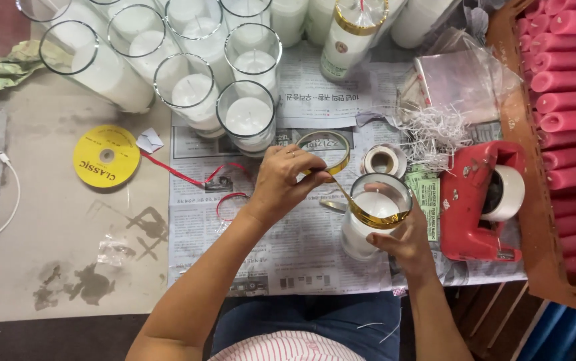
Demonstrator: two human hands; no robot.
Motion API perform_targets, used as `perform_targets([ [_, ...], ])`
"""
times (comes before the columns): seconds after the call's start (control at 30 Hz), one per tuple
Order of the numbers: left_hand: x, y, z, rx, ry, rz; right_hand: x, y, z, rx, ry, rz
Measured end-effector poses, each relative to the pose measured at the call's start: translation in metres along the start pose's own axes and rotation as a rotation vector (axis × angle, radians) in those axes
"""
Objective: Applying adhesive labels and decorative gold rings to the rims of glass candle jars.
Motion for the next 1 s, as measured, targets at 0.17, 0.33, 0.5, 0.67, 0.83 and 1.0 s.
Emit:
perform_targets([
  [0.17,0.005,-0.015,-0.002,-0.104,0.035,-0.003,0.005,0.007,0.011,0.097,-0.019,-0.049],
  [0.33,0.010,-0.019,0.007,-0.194,0.055,-0.030,0.011,0.008,0.007,0.122,-0.050,-0.098],
  [0.5,0.005,-0.024,0.001,-0.234,0.114,-0.065,0.013,0.005,0.017,0.156,-0.055,-0.143],
  [0.67,-0.001,-0.007,0.003,-0.227,0.119,-0.154,0.023,0.016,0.031,0.279,-0.125,-0.246],
  [0.83,-0.025,0.029,0.011,-0.118,0.117,-0.178,0.037,-0.018,-0.004,0.228,-0.067,-0.499],
  [1.0,-0.049,0.047,0.030,-0.053,0.195,-0.110,0.051,-0.033,0.009,0.393,-0.126,-0.622],
])
Point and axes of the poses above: each hand's wrist, its own x-axis towards the middle knuckle, its own y-axis out of the back of the hand, z = x × y, the point moved 4 cm from there along x, towards the middle knuckle, and after that the axes turned 5 degrees about z, right-handed, at the moved point
